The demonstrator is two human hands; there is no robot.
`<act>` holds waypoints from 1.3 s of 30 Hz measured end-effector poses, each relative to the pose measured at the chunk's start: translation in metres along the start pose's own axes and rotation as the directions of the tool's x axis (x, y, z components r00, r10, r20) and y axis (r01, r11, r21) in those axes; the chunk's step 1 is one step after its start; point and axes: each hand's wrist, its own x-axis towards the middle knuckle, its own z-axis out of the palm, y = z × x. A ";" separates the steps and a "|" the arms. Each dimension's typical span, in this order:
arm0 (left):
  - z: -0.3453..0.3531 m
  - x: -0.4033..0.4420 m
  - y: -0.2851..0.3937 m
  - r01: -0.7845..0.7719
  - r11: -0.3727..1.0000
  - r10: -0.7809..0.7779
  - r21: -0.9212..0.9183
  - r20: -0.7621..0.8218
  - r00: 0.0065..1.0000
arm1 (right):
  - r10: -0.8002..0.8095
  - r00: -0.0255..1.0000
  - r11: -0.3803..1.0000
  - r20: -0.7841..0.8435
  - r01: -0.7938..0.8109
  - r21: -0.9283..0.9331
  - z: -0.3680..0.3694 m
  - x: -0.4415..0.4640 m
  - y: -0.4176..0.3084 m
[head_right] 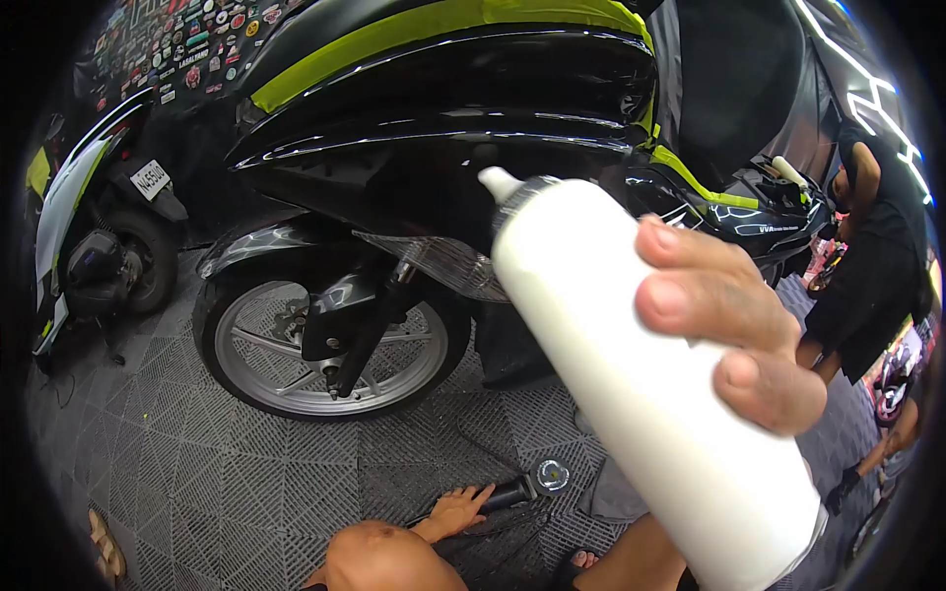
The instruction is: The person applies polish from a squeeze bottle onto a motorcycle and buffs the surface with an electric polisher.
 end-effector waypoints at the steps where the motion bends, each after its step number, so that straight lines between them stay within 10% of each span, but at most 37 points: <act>1: 0.000 0.001 0.000 0.002 1.000 -0.002 0.002 -0.003 1.000 | -0.008 1.000 0.999 -0.001 0.008 -0.033 -0.004 -0.004 -0.001; 23: 0.012 -0.001 -0.003 -0.033 0.999 0.031 -0.011 -0.146 0.989 | 0.115 0.993 0.977 -0.040 -0.120 -0.175 0.022 -0.001 -0.020; 31: 0.021 0.004 -0.007 -0.013 1.000 0.009 -0.025 -0.158 0.987 | -0.136 0.956 0.964 0.259 0.188 -0.188 0.070 0.055 -0.005; 39: 0.008 -0.001 -0.004 -0.011 1.000 0.009 -0.024 -0.092 0.996 | -0.366 0.906 0.881 0.212 0.411 -0.236 0.137 0.092 0.021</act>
